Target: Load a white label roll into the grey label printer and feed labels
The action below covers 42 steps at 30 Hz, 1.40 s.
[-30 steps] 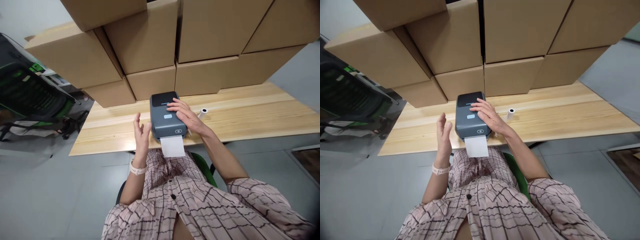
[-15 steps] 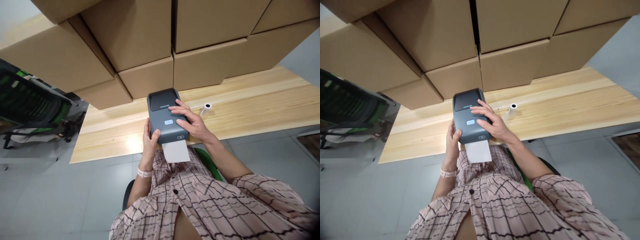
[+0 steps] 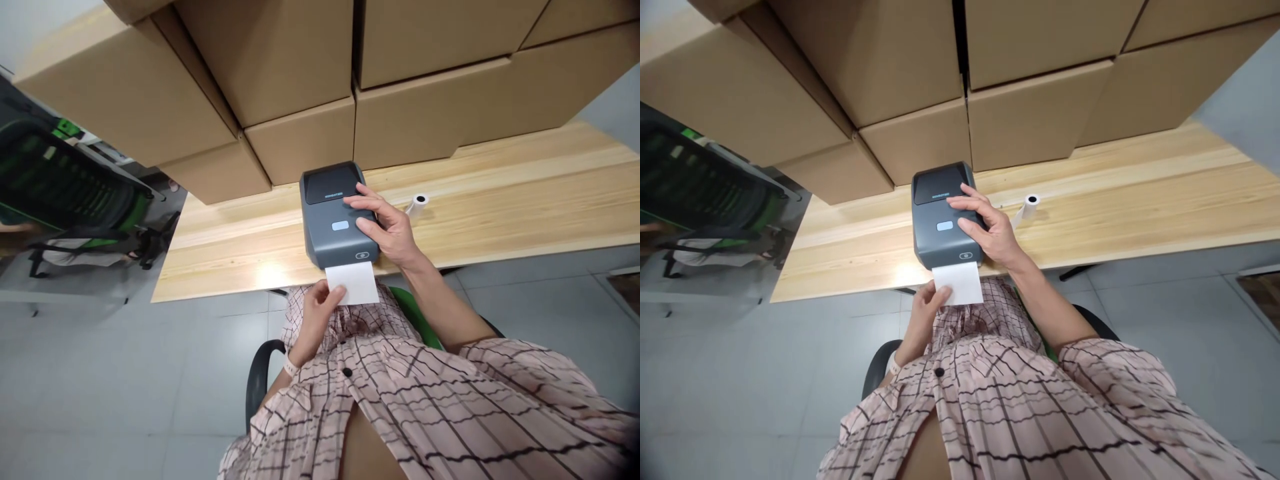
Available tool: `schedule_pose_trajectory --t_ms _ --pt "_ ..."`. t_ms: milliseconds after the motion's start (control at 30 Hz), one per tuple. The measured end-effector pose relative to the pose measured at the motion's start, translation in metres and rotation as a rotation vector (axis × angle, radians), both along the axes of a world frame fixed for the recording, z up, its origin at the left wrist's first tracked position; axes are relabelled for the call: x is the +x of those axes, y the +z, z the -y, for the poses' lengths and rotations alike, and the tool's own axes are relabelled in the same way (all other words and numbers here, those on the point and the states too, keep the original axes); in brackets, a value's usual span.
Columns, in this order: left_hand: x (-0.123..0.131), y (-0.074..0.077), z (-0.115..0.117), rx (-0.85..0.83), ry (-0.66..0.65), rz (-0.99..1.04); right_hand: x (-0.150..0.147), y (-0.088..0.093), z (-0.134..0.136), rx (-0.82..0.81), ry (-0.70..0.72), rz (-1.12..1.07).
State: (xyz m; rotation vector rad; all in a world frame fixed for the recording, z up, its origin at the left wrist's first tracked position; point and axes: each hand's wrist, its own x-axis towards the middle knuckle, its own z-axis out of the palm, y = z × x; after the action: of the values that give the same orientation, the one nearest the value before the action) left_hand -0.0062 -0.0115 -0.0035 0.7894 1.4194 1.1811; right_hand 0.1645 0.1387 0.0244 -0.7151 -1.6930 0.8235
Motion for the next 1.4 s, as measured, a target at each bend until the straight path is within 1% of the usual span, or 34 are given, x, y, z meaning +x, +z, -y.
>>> schedule_pose_trajectory --t_ms 33,100,200,300,367,400,467,567,633,667,700,733,800,833,900,967,1000,1033,1100,1167,1267,1333,1400 --pt "0.003 0.001 -0.002 -0.056 -0.054 0.088 0.0 0.0 0.0 0.004 0.003 -0.009" --pt "0.007 0.006 -0.009 -0.104 -0.087 0.232 0.0 0.0 0.0 -0.002 0.0 -0.01" --pt "0.008 0.014 -0.016 -0.074 -0.102 0.311 0.003 0.004 -0.001 0.02 -0.008 0.046" --pt "0.002 0.013 -0.013 -0.048 -0.142 0.262 0.013 0.009 -0.004 0.135 0.026 0.22" --pt "-0.007 0.008 -0.01 -0.026 -0.172 0.159 0.02 0.014 -0.004 0.225 0.017 0.379" --pt "-0.013 0.006 -0.009 -0.003 -0.163 0.091 0.022 0.017 -0.004 0.266 -0.001 0.453" --pt "-0.026 0.003 -0.01 0.069 -0.072 -0.045 0.023 0.024 -0.001 0.338 -0.036 0.569" --pt "-0.04 0.003 -0.02 0.215 0.184 -0.193 0.018 0.034 0.001 0.418 -0.031 0.673" --pt "-0.042 0.005 -0.031 0.337 0.322 -0.269 0.014 0.038 0.0 0.44 -0.013 0.702" --pt "-0.041 0.006 -0.036 0.398 0.347 -0.295 0.014 0.038 0.0 0.442 -0.006 0.703" --pt "-0.038 0.006 -0.04 0.453 0.341 -0.311 0.014 0.036 0.0 0.438 -0.002 0.691" --pt "-0.035 0.005 -0.044 0.496 0.302 -0.319 0.016 0.033 0.001 0.425 -0.008 0.659" --pt "-0.029 0.002 -0.048 0.535 0.172 -0.313 0.02 0.02 0.009 0.347 -0.053 0.531" --pt "-0.026 -0.001 -0.048 0.53 0.107 -0.307 0.023 0.011 0.014 0.274 -0.091 0.447" --pt "-0.022 -0.007 -0.046 0.496 0.029 -0.304 0.025 -0.009 0.028 0.088 -0.171 0.286" --pt "-0.021 -0.012 -0.044 0.462 -0.002 -0.302 0.023 -0.029 0.041 -0.067 -0.22 0.194" --pt "-0.021 -0.014 -0.043 0.455 -0.003 -0.31 0.022 -0.036 0.046 -0.105 -0.23 0.18" --pt "-0.022 -0.015 -0.043 0.457 0.001 -0.329 0.021 -0.042 0.05 -0.117 -0.234 0.179" --pt "-0.023 -0.014 -0.041 0.472 0.009 -0.409 0.02 -0.046 0.055 -0.094 -0.233 0.2" --pt "-0.025 -0.011 -0.041 0.508 0.007 -0.505 0.021 -0.043 0.054 -0.051 -0.234 0.226" --pt "-0.032 -0.001 -0.048 0.587 -0.008 -0.56 0.025 -0.027 0.047 0.028 -0.242 0.265" --pt "-0.039 0.011 -0.062 0.644 0.017 -0.555 0.027 -0.01 0.036 0.131 -0.263 0.295" --pt "-0.047 0.027 -0.085 0.723 0.058 -0.537 0.026 0.01 0.019 0.274 -0.308 0.333"
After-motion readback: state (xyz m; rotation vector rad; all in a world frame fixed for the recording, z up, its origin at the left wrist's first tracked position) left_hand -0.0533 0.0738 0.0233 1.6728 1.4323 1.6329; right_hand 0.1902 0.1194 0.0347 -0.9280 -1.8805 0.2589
